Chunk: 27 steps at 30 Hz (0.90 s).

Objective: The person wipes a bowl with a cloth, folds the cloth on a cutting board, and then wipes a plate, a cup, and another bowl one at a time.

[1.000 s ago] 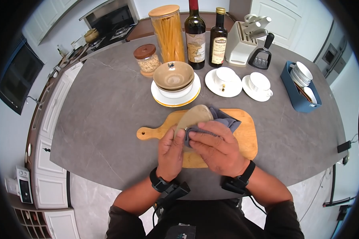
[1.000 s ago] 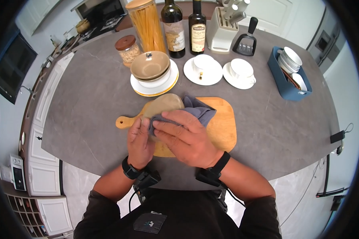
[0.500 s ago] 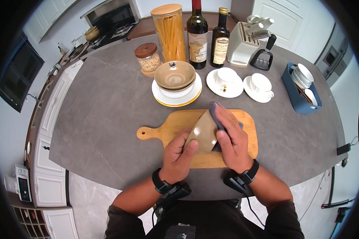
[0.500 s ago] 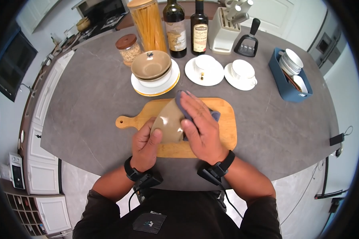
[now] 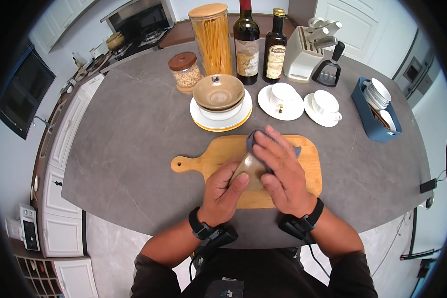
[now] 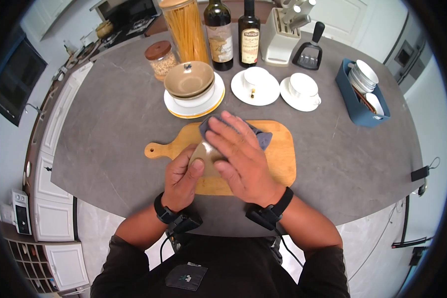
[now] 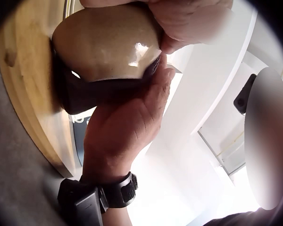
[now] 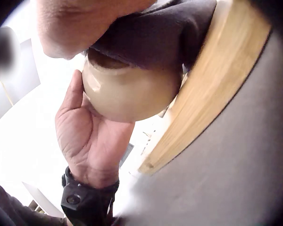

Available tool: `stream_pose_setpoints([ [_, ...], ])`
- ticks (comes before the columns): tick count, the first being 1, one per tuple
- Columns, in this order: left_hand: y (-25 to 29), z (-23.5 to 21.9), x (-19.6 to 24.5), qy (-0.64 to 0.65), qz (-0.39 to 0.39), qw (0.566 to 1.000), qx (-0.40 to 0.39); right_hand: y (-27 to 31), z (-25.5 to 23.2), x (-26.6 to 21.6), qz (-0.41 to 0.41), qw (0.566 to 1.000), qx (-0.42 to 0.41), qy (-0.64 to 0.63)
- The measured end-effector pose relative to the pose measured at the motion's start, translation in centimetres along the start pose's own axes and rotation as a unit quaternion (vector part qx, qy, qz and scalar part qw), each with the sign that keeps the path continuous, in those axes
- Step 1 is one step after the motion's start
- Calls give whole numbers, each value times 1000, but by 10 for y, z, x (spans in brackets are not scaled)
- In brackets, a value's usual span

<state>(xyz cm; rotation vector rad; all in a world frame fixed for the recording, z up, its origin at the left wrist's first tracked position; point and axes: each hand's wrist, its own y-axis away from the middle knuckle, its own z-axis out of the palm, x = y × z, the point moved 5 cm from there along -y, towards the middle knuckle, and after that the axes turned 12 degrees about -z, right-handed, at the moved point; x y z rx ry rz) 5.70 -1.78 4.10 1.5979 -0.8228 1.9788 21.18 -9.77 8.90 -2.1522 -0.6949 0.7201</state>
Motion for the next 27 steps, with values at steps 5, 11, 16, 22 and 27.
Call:
stream_pose_setpoints([
  [5, 1, 3, 6, -49, 17, 998, -19, 23, 0, 33, 184, 969, 77, -147],
  [11, 1, 3, 3, -59, 20, 998, -21, 33, 10, 49, 299, 893, 123, -315],
  [16, 3, 10, 7, -80, 53, 994, -51, 39, 13, 52, 330, 861, 184, -340],
  [22, 1, 7, 8, -51, 40, 995, -81, 39, 9, 47, 304, 898, 173, -269],
  [27, 1, 5, 6, -104, 62, 991, -60, 17, -5, 27, 174, 968, 115, -140],
])
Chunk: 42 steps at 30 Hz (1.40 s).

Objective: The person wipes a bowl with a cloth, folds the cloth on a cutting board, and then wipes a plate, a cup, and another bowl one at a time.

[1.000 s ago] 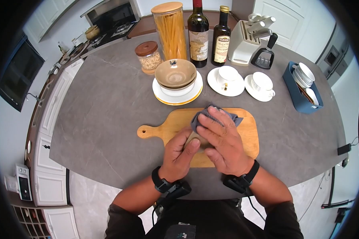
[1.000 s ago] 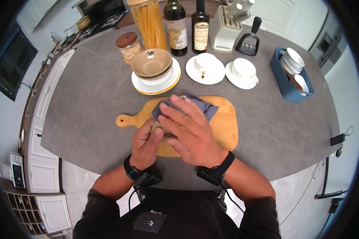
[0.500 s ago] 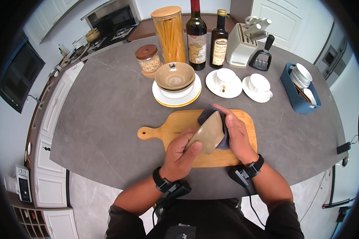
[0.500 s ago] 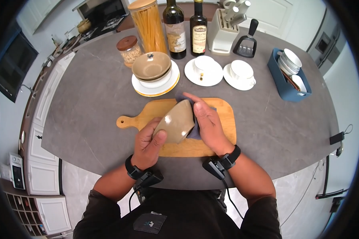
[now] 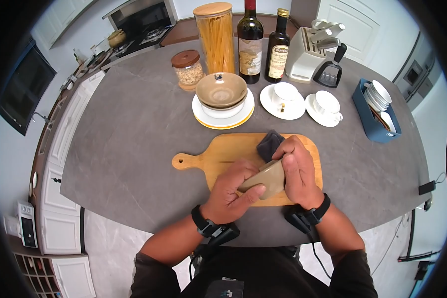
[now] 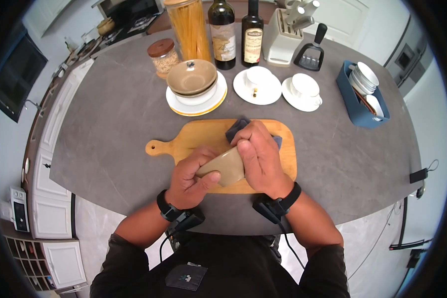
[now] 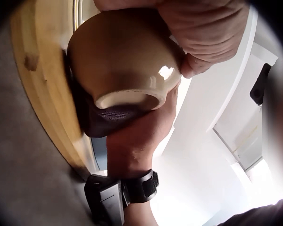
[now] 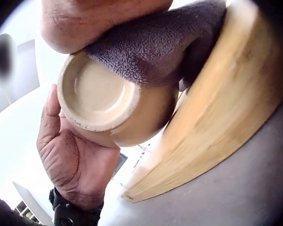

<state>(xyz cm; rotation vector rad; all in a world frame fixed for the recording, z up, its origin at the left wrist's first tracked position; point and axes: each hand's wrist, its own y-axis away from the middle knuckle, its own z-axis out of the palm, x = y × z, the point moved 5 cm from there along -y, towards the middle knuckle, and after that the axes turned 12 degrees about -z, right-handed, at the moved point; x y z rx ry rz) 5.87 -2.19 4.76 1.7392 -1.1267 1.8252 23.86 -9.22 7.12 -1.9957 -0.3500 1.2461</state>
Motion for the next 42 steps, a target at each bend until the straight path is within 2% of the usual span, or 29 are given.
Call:
stream_pose_setpoints([
  [1, -1, 1, 1, -31, 29, 999, 6, -3, 0, -7, -73, 996, -24, 55],
  [2, -2, 2, 1, -31, 29, 999, 5, -5, -1, -10, -72, 996, -24, 55],
  [4, -4, 5, 6, -85, 74, 994, -1, -8, 3, -27, -206, 957, -101, 176],
  [7, -2, 6, 8, -145, 105, 984, -17, -6, 9, -35, -247, 942, -126, 190],
  [11, -4, 8, 7, -114, 96, 989, 7, -4, 6, -23, -244, 951, -104, 161],
  [13, -2, 4, 2, -73, 63, 995, 31, 1, 2, -7, -131, 985, -54, 103],
  [14, 0, 6, 2, -72, 62, 995, 28, 6, 3, -4, -129, 985, -52, 105],
  [16, -1, 0, -3, 32, -16, 996, 80, 15, 8, 22, 84, 995, -16, -40],
  [20, 1, -5, -12, 78, -60, 991, 93, 21, 18, 24, 103, 992, -22, -62],
  [22, 0, -4, -9, 74, -58, 990, 108, 17, 20, 13, 35, 999, -31, -22],
  [23, 0, -4, -10, 74, -58, 990, 108, 15, 19, 12, 35, 999, -32, -22],
  [25, 1, -6, -13, 87, -66, 986, 124, 9, 19, -3, -81, 992, -77, 67],
  [26, 1, -6, -12, 88, -66, 986, 125, 7, 19, -4, -81, 991, -78, 66],
  [28, 1, -7, -10, 143, -94, 975, 139, 5, 26, -17, -184, 966, -129, 130],
  [29, 0, -8, -10, 143, -94, 975, 139, 5, 25, -21, -185, 966, -129, 130],
  [31, -1, -11, -11, 155, -88, 974, 140, 7, 30, -31, -215, 939, -201, 180],
  [35, -3, -15, -16, 148, -87, 976, 135, 7, 28, -18, -211, 948, -182, 154],
  [36, -4, -16, -18, 207, -103, 963, 141, 8, 29, -15, -214, 948, -180, 154],
  [37, -5, -17, -21, 265, -118, 946, 147, 7, 27, -8, -157, 968, -144, 133],
  [38, -6, -20, -21, 262, -116, 947, 147, 8, 25, -1, -99, 983, -108, 111],
  [39, -8, -25, -25, 303, -128, 933, 149, 11, 25, 1, -103, 983, -106, 110],
  [40, -10, -29, -29, 343, -139, 917, 150, 14, 25, 7, -59, 986, -113, 108],
  [41, -10, -32, -29, 338, -135, 920, 149, 17, 26, 12, -17, 987, -120, 106],
  [42, -11, -36, -29, 337, -127, 918, 164, 19, 27, 12, -24, 987, -117, 105],
])
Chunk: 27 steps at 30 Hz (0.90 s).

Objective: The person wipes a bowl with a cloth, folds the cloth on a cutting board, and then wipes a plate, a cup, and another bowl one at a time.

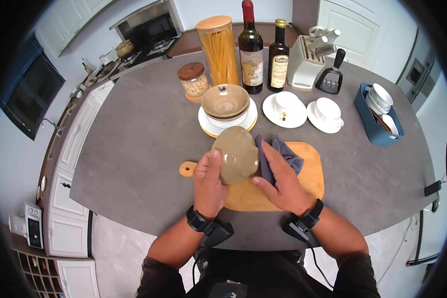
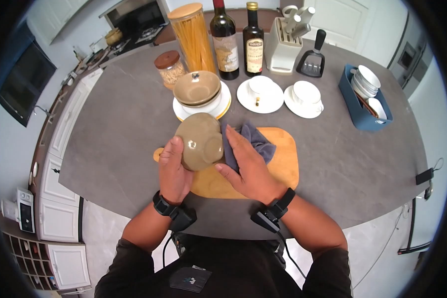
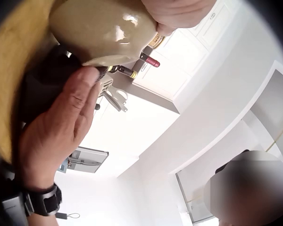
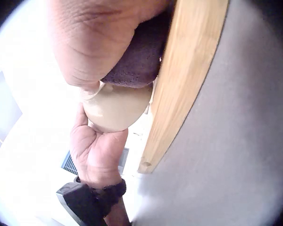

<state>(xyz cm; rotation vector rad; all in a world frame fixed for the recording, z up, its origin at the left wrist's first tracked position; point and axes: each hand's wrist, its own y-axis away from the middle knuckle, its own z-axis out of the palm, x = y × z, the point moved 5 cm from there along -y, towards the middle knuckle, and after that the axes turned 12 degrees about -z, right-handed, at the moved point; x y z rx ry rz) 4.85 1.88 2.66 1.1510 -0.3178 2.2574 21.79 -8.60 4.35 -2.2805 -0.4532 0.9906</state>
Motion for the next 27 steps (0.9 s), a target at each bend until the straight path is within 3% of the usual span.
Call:
stream_pose_setpoints([
  [3, -4, -4, 11, -6, 42, 998, 38, 3, 3, 1, -7, 999, 7, 37],
  [5, -6, -7, 18, -14, 73, 995, 63, 3, 6, -3, -83, 994, -63, 18],
  [7, -6, -8, 32, -49, 139, 986, 81, 2, 5, -10, -105, 993, -57, 22],
  [17, -45, 27, 112, -140, 168, 972, 87, 9, 5, -8, -107, 993, -38, 35],
  [19, -59, 29, 122, -362, 174, 905, 139, 10, 4, -7, -108, 993, -33, 38],
  [20, -72, 27, 124, -430, 229, 863, 134, 10, 2, -8, -112, 993, -29, 33],
  [21, -77, 32, 128, -432, 229, 862, 132, 11, 1, -9, -115, 993, -26, 30],
  [23, -75, 66, 129, -639, 376, 670, 34, 12, 0, -9, -115, 993, -24, 28],
  [25, -82, 73, 124, -660, 381, 647, 4, 12, 1, -8, -116, 993, -19, 26],
  [27, -93, 74, 113, -711, 387, 585, -38, 14, 3, -6, -120, 992, -19, 35],
])
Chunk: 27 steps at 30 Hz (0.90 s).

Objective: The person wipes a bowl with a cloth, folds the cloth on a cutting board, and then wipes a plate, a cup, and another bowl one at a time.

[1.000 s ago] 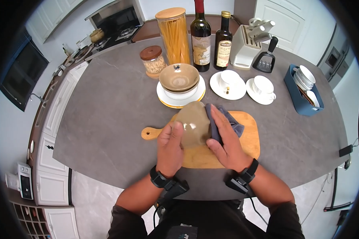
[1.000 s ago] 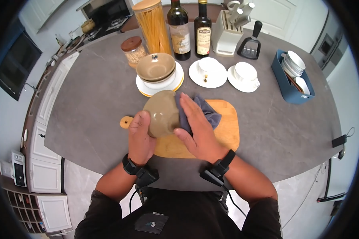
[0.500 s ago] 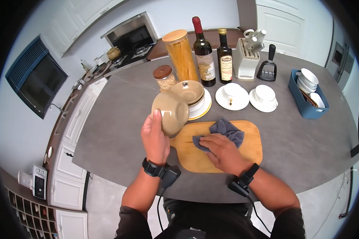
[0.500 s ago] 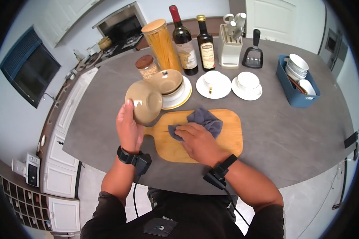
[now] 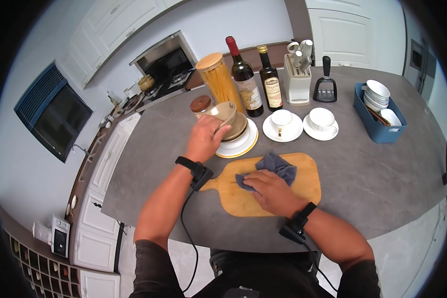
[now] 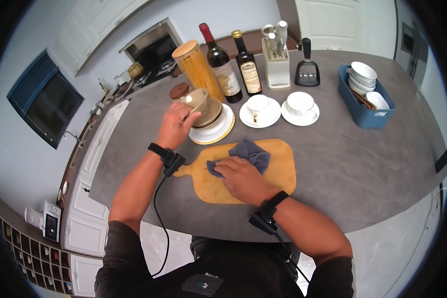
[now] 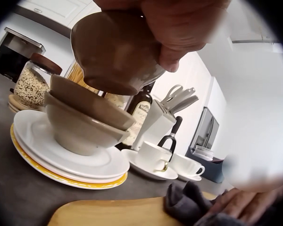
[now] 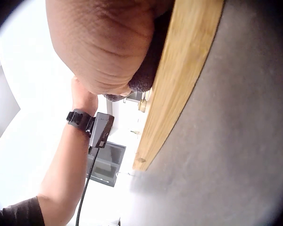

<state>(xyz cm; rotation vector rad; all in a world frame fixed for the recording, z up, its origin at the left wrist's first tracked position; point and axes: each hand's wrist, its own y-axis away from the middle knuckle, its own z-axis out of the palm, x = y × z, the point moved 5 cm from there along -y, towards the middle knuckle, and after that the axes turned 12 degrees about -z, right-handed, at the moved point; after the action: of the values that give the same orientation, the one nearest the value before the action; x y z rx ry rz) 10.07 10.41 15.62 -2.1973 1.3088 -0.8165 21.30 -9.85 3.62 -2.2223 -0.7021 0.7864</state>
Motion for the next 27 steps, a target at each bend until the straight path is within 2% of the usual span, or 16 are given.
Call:
stream_pose_setpoints([
  [11, 7, 48, -12, -59, 34, 997, -26, 4, 1, 4, -4, 1000, 9, -4],
  [18, 5, 55, -6, -104, 61, 992, -26, 4, 2, 3, 2, 1000, 14, -9],
  [24, 7, 57, -12, -169, 40, 981, -87, 3, 3, 4, -6, 1000, 7, 4],
  [27, 6, 55, -14, -160, 20, 983, -93, 1, 2, 4, -8, 1000, 6, 3],
])
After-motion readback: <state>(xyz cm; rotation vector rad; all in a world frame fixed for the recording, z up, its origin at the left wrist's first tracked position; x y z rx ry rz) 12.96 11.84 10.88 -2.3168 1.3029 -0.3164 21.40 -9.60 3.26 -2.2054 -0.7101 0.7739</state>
